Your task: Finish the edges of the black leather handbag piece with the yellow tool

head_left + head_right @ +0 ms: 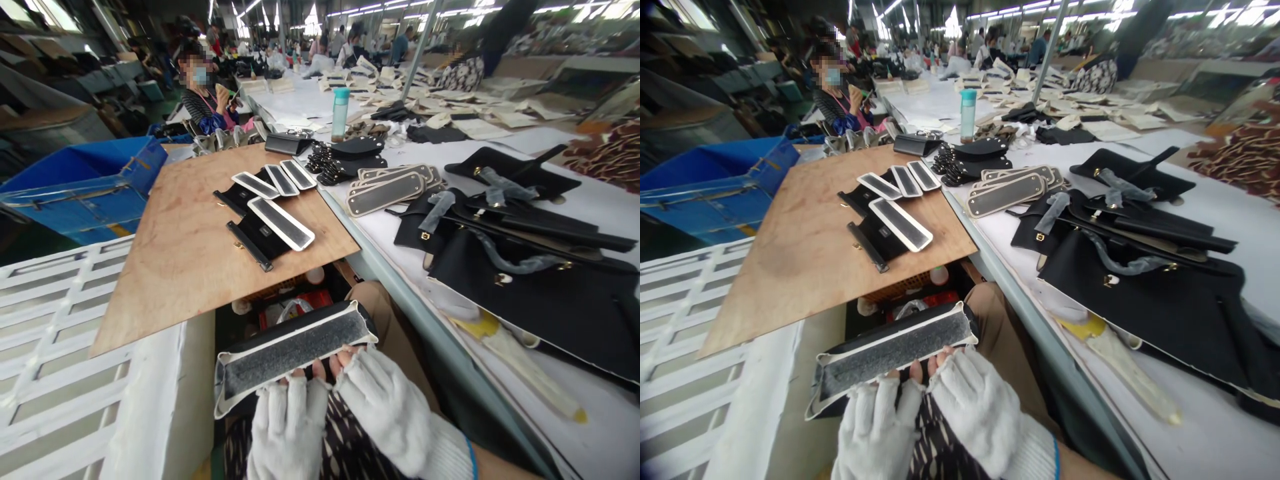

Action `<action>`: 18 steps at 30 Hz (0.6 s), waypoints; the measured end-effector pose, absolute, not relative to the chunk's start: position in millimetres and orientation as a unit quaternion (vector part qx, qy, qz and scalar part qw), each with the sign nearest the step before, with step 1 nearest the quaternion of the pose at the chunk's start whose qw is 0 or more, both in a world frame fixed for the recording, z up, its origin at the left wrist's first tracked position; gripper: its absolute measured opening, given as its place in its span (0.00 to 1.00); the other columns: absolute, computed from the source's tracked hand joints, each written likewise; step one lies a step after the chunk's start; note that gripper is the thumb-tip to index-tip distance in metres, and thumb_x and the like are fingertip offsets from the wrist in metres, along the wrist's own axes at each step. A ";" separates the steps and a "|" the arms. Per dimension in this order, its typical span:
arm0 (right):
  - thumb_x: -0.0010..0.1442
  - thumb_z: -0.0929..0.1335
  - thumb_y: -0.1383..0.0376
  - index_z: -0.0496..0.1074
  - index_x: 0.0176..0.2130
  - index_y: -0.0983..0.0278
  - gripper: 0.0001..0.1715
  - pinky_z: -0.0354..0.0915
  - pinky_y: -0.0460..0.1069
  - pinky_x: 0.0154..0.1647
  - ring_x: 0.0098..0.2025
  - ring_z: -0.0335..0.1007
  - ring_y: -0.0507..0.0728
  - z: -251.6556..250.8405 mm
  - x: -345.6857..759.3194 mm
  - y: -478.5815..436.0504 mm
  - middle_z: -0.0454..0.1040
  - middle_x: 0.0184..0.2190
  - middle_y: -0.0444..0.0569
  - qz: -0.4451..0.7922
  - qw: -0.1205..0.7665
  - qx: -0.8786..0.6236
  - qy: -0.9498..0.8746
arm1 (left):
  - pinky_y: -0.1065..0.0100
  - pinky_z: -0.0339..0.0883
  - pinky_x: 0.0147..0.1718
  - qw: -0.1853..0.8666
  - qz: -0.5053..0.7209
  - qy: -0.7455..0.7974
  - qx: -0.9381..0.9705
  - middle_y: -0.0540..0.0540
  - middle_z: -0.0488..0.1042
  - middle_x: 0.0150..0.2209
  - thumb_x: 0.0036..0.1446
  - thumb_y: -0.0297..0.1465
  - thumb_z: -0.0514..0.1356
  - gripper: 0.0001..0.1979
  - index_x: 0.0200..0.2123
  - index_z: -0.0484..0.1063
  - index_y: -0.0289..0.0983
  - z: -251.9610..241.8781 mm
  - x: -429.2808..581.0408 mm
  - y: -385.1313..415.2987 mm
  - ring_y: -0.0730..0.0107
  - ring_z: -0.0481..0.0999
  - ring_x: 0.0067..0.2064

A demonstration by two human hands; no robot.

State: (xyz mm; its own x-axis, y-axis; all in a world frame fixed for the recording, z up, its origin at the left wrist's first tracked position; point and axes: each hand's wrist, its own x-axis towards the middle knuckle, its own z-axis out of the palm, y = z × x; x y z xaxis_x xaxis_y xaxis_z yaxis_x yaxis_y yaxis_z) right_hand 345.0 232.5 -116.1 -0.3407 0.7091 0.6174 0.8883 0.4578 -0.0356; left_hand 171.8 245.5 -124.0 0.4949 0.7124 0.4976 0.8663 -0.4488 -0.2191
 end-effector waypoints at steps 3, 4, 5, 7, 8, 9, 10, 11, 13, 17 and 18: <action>0.69 0.60 0.75 0.77 0.45 0.69 0.17 0.63 0.52 0.57 0.48 0.73 0.55 -111.7 351.9 233.8 0.81 0.41 0.49 -0.165 0.272 -0.501 -0.805 | 0.54 0.68 0.42 0.224 -0.177 -0.481 -0.829 0.43 0.75 0.40 0.53 0.23 0.65 0.16 0.44 0.77 0.45 -126.1 172.6 243.1 0.57 0.73 0.39; 0.68 0.61 0.76 0.77 0.45 0.70 0.16 0.63 0.53 0.57 0.48 0.74 0.56 -109.8 354.4 233.9 0.81 0.41 0.50 -0.169 0.260 -0.503 -0.807 | 0.54 0.69 0.42 0.221 -0.181 -0.485 -0.827 0.44 0.75 0.41 0.53 0.23 0.65 0.17 0.45 0.77 0.46 -126.8 173.0 242.5 0.58 0.73 0.39; 0.68 0.61 0.76 0.77 0.45 0.70 0.16 0.64 0.53 0.56 0.47 0.74 0.56 -107.9 356.9 233.9 0.81 0.40 0.50 -0.173 0.248 -0.504 -0.809 | 0.54 0.69 0.42 0.217 -0.182 -0.489 -0.825 0.44 0.75 0.41 0.53 0.23 0.65 0.17 0.45 0.77 0.46 -127.3 173.5 242.2 0.58 0.73 0.39; 0.67 0.62 0.76 0.77 0.44 0.70 0.15 0.64 0.55 0.55 0.45 0.74 0.57 -104.6 361.6 233.6 0.80 0.39 0.51 -0.180 0.228 -0.504 -0.813 | 0.54 0.69 0.42 0.208 -0.181 -0.494 -0.825 0.43 0.75 0.42 0.53 0.23 0.65 0.18 0.46 0.77 0.46 -127.4 174.3 242.1 0.59 0.73 0.38; 0.67 0.62 0.77 0.77 0.44 0.70 0.15 0.65 0.55 0.54 0.44 0.73 0.58 -103.3 363.5 233.4 0.80 0.38 0.50 -0.181 0.222 -0.506 -0.813 | 0.54 0.69 0.42 0.204 -0.178 -0.492 -0.827 0.43 0.75 0.42 0.53 0.23 0.65 0.18 0.45 0.77 0.46 -127.0 174.5 242.4 0.59 0.73 0.39; 0.66 0.62 0.77 0.77 0.43 0.70 0.14 0.65 0.55 0.54 0.43 0.73 0.58 -102.4 364.9 233.2 0.80 0.37 0.50 -0.182 0.219 -0.507 -0.814 | 0.54 0.69 0.42 0.203 -0.176 -0.488 -0.830 0.43 0.75 0.42 0.52 0.23 0.65 0.18 0.46 0.77 0.46 -126.4 174.5 242.8 0.59 0.73 0.39; 0.66 0.63 0.77 0.77 0.41 0.69 0.14 0.65 0.56 0.54 0.42 0.73 0.58 -101.8 365.8 233.2 0.79 0.36 0.50 -0.181 0.219 -0.507 -0.814 | 0.54 0.68 0.42 0.205 -0.173 -0.482 -0.834 0.43 0.75 0.42 0.52 0.23 0.65 0.19 0.46 0.77 0.47 -125.7 174.4 243.3 0.59 0.73 0.39; 0.66 0.63 0.77 0.77 0.40 0.69 0.14 0.64 0.56 0.54 0.41 0.72 0.58 -101.5 366.2 233.4 0.79 0.35 0.50 -0.179 0.222 -0.509 -0.812 | 0.54 0.68 0.41 0.209 -0.169 -0.477 -0.837 0.44 0.75 0.42 0.52 0.23 0.65 0.20 0.47 0.76 0.48 -124.8 174.3 243.8 0.59 0.72 0.39; 0.66 0.62 0.76 0.77 0.39 0.68 0.14 0.63 0.57 0.55 0.42 0.72 0.59 -101.8 365.9 234.7 0.78 0.35 0.50 -0.170 0.236 -0.509 -0.810 | 0.54 0.68 0.40 0.218 -0.163 -0.470 -0.840 0.44 0.75 0.42 0.52 0.24 0.66 0.21 0.48 0.75 0.50 -123.2 174.4 244.9 0.58 0.72 0.38; 0.66 0.62 0.76 0.76 0.36 0.66 0.14 0.63 0.59 0.54 0.42 0.70 0.61 -104.7 363.7 239.7 0.77 0.34 0.50 -0.160 0.255 -0.502 -0.811 | 0.55 0.66 0.38 0.228 -0.170 -0.483 -0.828 0.44 0.75 0.42 0.53 0.24 0.65 0.21 0.48 0.74 0.51 -121.5 179.4 246.5 0.57 0.71 0.38; 0.65 0.63 0.76 0.75 0.36 0.66 0.13 0.63 0.60 0.54 0.41 0.70 0.61 -105.4 363.1 240.9 0.76 0.33 0.50 -0.160 0.253 -0.500 -0.813 | 0.55 0.66 0.38 0.231 -0.175 -0.487 -0.824 0.44 0.75 0.42 0.53 0.24 0.65 0.21 0.48 0.74 0.50 -121.2 181.5 246.7 0.57 0.71 0.38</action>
